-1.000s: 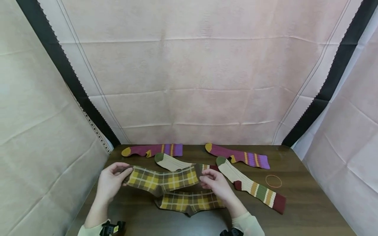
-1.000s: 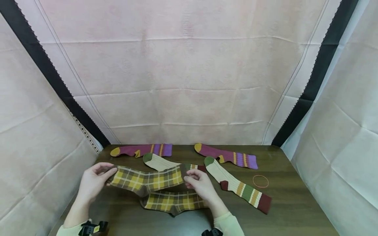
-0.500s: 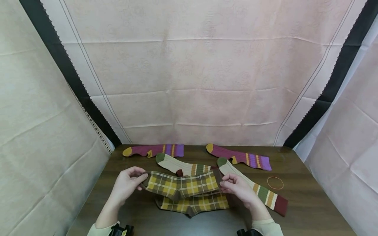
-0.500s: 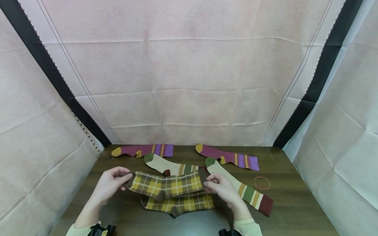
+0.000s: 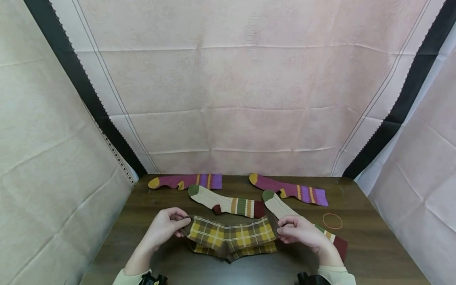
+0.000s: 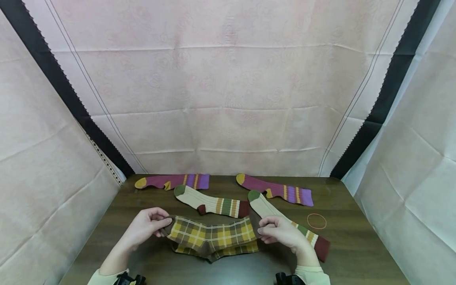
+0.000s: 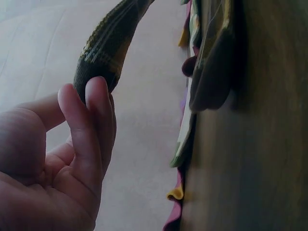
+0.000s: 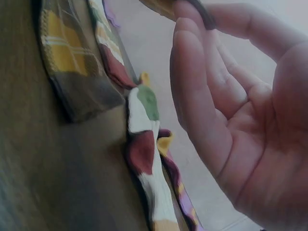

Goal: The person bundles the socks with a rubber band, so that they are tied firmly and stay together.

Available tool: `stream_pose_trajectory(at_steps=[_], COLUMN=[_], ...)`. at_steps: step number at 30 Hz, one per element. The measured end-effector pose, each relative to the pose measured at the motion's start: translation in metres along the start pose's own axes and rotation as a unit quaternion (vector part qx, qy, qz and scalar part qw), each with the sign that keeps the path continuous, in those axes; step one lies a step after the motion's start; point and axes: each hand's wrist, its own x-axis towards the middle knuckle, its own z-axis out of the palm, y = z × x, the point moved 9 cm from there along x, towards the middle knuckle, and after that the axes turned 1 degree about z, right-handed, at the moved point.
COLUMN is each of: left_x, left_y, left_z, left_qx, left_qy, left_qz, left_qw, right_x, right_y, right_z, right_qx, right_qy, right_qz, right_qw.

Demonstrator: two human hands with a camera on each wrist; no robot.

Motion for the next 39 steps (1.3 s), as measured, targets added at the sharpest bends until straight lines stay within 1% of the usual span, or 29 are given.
stream_pose_trajectory(at_steps=[3, 8, 10, 15, 19, 25, 28, 34, 39], left_x=[0.001, 0.000, 0.000, 0.001, 0.002, 0.001, 0.001, 0.002, 0.000], left_y=[-0.001, -0.001, -0.002, -0.006, -0.011, -0.019, -0.021, -0.027, -0.027], left_z=[0.005, 0.012, 0.015, 0.025, 0.029, 0.031, 0.030, 0.030, 0.032], left_qx=[-0.009, -0.022, -0.022, -0.015, -0.003, 0.009, 0.012, 0.027, 0.034], left_qy=[-0.013, -0.027, -0.033, -0.053, -0.065, -0.085, -0.084, -0.078, -0.079], left_qz=[-0.001, 0.000, 0.000, -0.009, -0.018, -0.029, -0.030, -0.036, -0.036], left_qw=[0.9999, 0.9994, 0.9992, 0.9985, 0.9977, 0.9960, 0.9959, 0.9960, 0.9956], right_x=[-0.003, -0.008, -0.009, -0.011, -0.010, -0.008, -0.007, -0.004, -0.003], right_y=[0.002, 0.002, 0.003, 0.009, 0.013, 0.020, 0.023, 0.030, 0.035], right_z=[-0.005, -0.014, -0.017, -0.020, -0.019, -0.013, -0.011, -0.009, -0.009], right_qx=[-0.004, -0.003, 0.002, 0.006, -0.012, -0.055, -0.066, -0.069, -0.075], right_qy=[-0.001, 0.004, 0.004, -0.001, -0.008, -0.027, -0.031, -0.027, -0.024], right_qz=[0.004, 0.001, 0.000, 0.012, 0.016, 0.029, 0.032, 0.044, 0.055], right_qw=[1.0000, 1.0000, 1.0000, 0.9999, 0.9998, 0.9977, 0.9969, 0.9963, 0.9954])
